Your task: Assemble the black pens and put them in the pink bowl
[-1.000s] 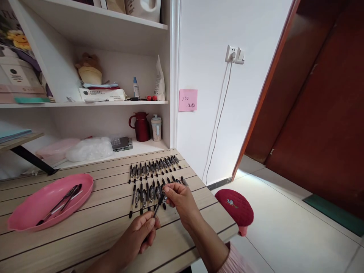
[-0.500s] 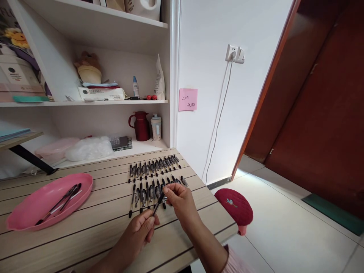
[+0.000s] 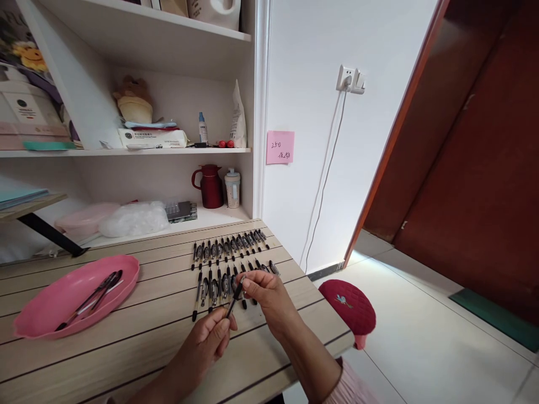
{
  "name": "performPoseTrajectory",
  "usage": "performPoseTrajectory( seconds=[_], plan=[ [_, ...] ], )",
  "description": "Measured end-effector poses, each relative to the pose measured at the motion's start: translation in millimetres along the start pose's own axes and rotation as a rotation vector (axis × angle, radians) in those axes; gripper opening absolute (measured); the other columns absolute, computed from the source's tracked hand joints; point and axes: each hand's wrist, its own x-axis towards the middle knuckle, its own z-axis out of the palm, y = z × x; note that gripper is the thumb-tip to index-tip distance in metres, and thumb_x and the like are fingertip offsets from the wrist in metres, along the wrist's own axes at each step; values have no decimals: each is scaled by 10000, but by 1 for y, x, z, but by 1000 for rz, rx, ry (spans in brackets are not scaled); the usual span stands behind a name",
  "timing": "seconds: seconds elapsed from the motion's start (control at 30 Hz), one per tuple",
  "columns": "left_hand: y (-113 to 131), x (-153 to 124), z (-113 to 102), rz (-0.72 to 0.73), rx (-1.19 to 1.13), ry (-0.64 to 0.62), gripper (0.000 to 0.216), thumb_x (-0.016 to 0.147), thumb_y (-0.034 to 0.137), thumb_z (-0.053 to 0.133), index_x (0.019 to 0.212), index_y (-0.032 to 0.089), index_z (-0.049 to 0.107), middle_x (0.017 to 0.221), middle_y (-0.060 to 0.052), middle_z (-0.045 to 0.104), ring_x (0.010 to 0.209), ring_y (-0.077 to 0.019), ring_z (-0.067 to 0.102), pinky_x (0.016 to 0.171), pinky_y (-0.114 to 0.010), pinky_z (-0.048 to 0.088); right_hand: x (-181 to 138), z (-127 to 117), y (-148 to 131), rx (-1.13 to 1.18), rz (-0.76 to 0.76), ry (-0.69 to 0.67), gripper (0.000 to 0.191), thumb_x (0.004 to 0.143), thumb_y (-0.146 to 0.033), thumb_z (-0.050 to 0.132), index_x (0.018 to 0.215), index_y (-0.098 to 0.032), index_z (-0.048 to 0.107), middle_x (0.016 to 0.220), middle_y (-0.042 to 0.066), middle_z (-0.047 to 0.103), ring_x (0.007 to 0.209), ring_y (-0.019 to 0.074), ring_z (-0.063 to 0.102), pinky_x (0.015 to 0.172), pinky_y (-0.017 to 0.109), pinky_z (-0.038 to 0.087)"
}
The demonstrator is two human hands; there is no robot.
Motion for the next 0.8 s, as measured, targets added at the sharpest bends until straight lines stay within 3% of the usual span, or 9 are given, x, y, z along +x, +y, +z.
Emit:
performPoseTrajectory(
  seconds=[0.13, 0.3, 0.43, 0.6, 0.73, 0.8],
  plan=[
    [-4, 1, -1, 36, 29, 6, 227, 803, 390, 473, 752, 174, 520, 473, 59, 385, 460, -90, 314, 482, -220, 224, 1, 5, 5, 43, 7, 73, 247, 576, -377, 736, 624, -170, 611, 621, -3, 587, 529, 88, 432, 544, 237, 348],
    [-4, 1, -3, 26, 17, -9, 229, 807, 390, 469, 761, 171, 519, 471, 62, 382, 446, -82, 299, 472, -217, 216, -1, 10, 1, 136, 57, 2, 293, 605, -371, 717, 821, -188, 639, 849, 43, 630, 732, 145, 540, 641, 263, 401],
    [-3, 2, -2, 23, 18, -16, 225, 812, 386, 460, 750, 173, 500, 450, 69, 367, 434, -78, 290, 461, -216, 208, 0, 12, 2, 140, 44, 58, 234, 571, -339, 746, 659, -172, 608, 703, 5, 609, 603, 100, 498, 595, 242, 379],
    [-5, 3, -2, 37, 32, -11, 228, 835, 374, 418, 764, 171, 494, 460, 72, 358, 428, -73, 279, 453, -214, 207, 3, 11, 1, 162, 108, -25, 295, 588, -364, 734, 801, -189, 630, 826, 37, 633, 710, 140, 544, 638, 271, 401],
    [-5, 4, -4, 39, 63, -16, 231, 836, 374, 413, 768, 167, 489, 452, 73, 365, 422, -73, 285, 453, -216, 215, 5, 9, 1, 133, 67, 78, 268, 558, -345, 757, 618, -167, 567, 664, 7, 598, 609, 113, 509, 602, 252, 392],
    [-4, 4, -4, 39, 65, -16, 229, 832, 377, 413, 765, 169, 479, 449, 77, 356, 420, -72, 280, 451, -213, 214, 5, 8, 0, 128, 92, 41, 270, 570, -346, 752, 703, -177, 589, 745, 19, 622, 663, 130, 531, 620, 261, 403]
  ],
)
